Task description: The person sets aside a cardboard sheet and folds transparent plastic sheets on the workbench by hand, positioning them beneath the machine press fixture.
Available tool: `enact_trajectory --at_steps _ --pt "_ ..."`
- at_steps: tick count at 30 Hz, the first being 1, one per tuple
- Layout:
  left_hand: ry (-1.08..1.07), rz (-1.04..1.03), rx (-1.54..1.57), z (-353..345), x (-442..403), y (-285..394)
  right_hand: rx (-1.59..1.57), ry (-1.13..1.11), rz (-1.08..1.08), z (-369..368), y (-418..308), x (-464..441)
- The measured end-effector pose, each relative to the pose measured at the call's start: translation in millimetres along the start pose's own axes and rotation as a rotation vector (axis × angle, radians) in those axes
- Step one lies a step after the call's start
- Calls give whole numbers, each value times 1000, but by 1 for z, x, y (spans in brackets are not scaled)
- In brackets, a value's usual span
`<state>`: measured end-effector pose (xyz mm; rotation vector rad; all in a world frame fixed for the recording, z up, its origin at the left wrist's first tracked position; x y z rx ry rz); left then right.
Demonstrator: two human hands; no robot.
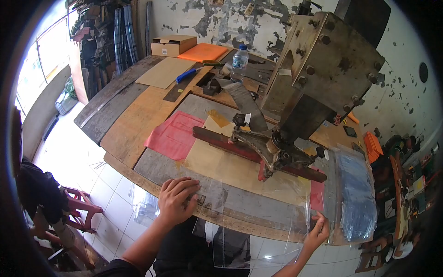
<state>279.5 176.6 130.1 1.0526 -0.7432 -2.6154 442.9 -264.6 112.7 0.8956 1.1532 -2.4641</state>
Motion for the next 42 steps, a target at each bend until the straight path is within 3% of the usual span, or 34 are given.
enact_trajectory --at_steps 37,42 --pt "4 3 29 4 2 -3 7 -100 -1 -4 -3 -5" --pt "25 -7 34 4 4 -6 -138 -149 -25 -9 -13 -20"
Point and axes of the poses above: each hand's wrist, its own x-axis away from the middle knuckle, its own z-axis out of the back of the hand, y = z × x, the point moved 5 cm from there along -x, towards the middle knuckle, and after that the axes turned 7 degrees about z, right-handed, at the moved point
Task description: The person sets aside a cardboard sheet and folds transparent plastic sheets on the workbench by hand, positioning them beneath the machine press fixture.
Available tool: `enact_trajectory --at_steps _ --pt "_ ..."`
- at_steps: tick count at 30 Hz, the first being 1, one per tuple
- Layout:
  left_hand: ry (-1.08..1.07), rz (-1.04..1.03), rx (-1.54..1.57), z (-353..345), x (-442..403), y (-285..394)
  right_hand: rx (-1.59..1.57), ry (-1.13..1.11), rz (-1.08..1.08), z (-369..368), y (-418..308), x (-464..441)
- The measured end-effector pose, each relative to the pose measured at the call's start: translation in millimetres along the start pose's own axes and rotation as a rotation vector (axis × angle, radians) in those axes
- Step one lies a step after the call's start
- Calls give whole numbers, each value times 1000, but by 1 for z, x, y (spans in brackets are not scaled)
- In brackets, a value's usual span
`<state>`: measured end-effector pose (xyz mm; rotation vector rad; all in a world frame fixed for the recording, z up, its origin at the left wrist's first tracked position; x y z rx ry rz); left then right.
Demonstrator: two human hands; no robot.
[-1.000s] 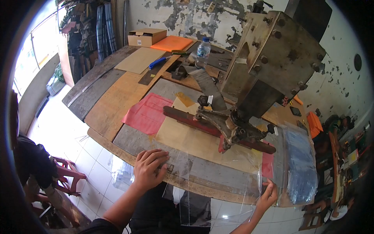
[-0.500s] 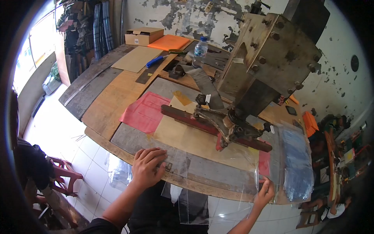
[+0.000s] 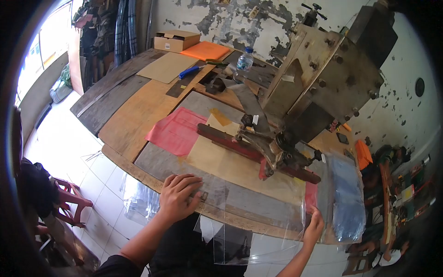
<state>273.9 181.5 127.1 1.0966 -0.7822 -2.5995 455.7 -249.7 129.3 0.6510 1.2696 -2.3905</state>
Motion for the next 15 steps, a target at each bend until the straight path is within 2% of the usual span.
enact_trajectory --at_steps 1,3,4,6,9,10,14,15 --pt "3 -3 2 1 0 0 -1 -4 11 0 -6 -7" --pt "12 1 2 1 1 0 -71 -174 -190 -6 -5 -19" --pt "21 -7 2 1 1 -1 -74 -177 -181 -7 -3 -27" --pt "30 -16 6 0 3 -1 -101 -272 -345 -15 16 -35" --pt "27 -9 -6 -1 3 -1 -204 -348 -296 -33 29 -45" --pt "19 -3 -8 -1 4 -1 -294 -326 -275 -40 17 -45" --pt "-15 25 11 0 5 -1 -327 -335 -239 -39 -9 -42" --pt "-18 22 6 2 4 -1 -398 -270 -197 -34 -26 -40"
Point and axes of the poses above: each hand's wrist, its own x-axis away from the middle knuckle, its own z-axis out of the back of the hand, y = z × x, the point moved 5 cm from there along -x, towards the middle knuckle, and after that the axes turned 7 degrees about z, right-handed, at the moved point
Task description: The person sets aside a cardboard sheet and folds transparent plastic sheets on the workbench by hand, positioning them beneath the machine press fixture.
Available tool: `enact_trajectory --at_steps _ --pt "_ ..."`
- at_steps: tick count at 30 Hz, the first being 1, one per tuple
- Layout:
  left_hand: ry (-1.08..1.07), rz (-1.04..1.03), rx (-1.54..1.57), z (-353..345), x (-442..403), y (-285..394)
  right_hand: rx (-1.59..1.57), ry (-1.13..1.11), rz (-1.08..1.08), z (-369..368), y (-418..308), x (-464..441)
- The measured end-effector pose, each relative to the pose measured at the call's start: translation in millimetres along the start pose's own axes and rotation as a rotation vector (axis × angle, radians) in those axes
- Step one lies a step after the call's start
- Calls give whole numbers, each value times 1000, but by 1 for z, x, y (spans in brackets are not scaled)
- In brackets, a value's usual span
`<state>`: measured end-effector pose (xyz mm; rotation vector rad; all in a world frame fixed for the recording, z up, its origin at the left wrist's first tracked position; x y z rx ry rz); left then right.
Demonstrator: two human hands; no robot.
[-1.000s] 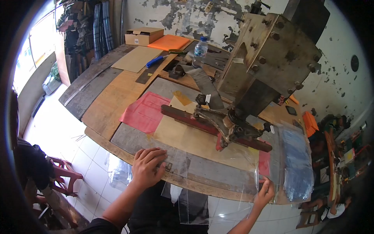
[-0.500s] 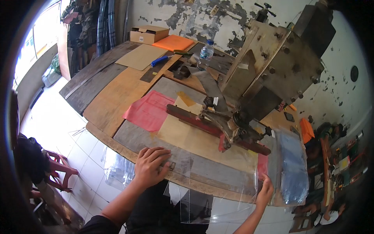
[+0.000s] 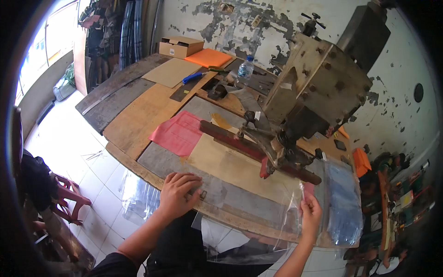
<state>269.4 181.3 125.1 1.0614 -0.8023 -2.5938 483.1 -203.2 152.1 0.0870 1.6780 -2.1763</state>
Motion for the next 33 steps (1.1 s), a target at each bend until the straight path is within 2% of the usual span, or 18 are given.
enact_trajectory --at_steps 2,4,6,10,12,17,19,20,22,23,24,26,27,28,30,32,33 --pt "-15 29 58 3 -3 3 -69 68 52 -3 -27 17" --pt "-13 41 113 8 -4 16 85 77 117 -6 -50 36" --pt "2 60 169 14 -5 30 102 98 129 -3 -58 56" --pt "-182 13 285 10 4 57 39 152 183 12 -52 91" --pt "-499 12 463 -1 11 67 -42 183 254 16 -50 101" --pt "-633 -46 627 7 10 94 -117 181 282 16 -56 114" --pt "-823 -131 752 2 15 102 -140 154 316 12 -63 120" --pt "-830 -133 764 2 15 104 -128 160 311 13 -66 124" --pt "-1276 -36 915 -11 31 112 -74 55 450 5 -83 129" --pt "-1423 -17 939 -16 38 115 -113 126 443 -1 -91 132" --pt "-1425 -6 942 -19 42 118 -114 121 435 -4 -98 135" --pt "-1470 39 1191 -25 49 131 -115 68 494 -12 -109 140" --pt "-1533 30 1231 -29 56 134 -97 23 614 -15 -111 142" --pt "-1539 39 1228 -32 61 138 -101 25 606 -12 -111 141" --pt "-1493 50 1468 -35 63 149 -236 -91 777 -8 -119 145" --pt "-1512 109 1539 -40 70 155 -284 -56 750 -11 -118 148" --pt "-1447 150 1675 -40 71 156 -210 -25 722 -16 -117 148"
Point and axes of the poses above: each hand's wrist, its own x-axis away from the middle knuckle, its own z-axis out of the back of the hand, y = z × x, the point moved 5 cm from there along -x, towards the middle knuckle, and after that the axes turned 7 degrees about z, right-handed, at the moved point
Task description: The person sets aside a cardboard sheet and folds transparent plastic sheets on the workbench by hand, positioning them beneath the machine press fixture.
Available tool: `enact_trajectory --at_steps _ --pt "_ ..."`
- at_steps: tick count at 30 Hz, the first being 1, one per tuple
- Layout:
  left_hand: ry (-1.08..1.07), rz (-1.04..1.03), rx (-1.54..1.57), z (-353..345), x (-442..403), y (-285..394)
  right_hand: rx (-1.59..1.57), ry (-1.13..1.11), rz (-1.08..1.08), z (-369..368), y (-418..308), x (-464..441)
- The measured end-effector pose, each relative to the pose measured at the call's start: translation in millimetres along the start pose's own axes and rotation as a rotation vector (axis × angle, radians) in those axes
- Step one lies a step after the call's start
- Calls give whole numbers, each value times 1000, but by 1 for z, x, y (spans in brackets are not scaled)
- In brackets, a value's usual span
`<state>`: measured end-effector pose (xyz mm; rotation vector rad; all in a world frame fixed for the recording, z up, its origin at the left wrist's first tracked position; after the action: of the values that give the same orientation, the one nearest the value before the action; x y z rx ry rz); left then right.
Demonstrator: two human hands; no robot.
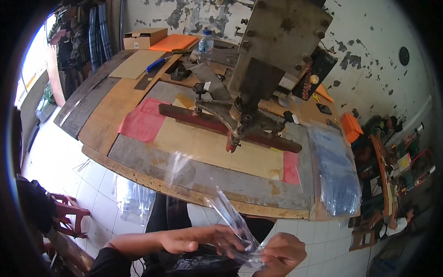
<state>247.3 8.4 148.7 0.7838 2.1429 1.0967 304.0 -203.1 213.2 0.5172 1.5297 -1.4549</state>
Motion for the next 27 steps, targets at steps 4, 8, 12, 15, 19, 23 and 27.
enact_trajectory --at_steps 4,8,12,15,19,23,27 --pt "134 -94 220 1 5 7 171 1 -134 -8 14 7" --pt "290 -107 221 -3 16 13 273 12 -144 -20 22 -2" --pt "353 -179 377 -7 22 6 256 105 -166 -36 30 -7" --pt "398 -246 596 3 24 -11 248 82 -201 -48 38 -12" --pt "558 -312 693 22 37 -24 209 100 -392 -50 55 1" --pt "503 -425 527 29 47 -7 171 165 -481 -44 58 3" --pt "675 -516 -256 35 60 38 254 285 -370 -13 61 20"
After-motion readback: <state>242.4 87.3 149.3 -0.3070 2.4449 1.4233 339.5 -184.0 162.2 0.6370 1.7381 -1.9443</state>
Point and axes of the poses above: each hand's wrist, its own x-axis away from the middle knuckle, its own z-axis out of the back of the hand, y = z × x, the point moved 5 cm from there along -x, towards the middle knuckle, and after that the axes turned 7 degrees about z, right-handed, at the moved point
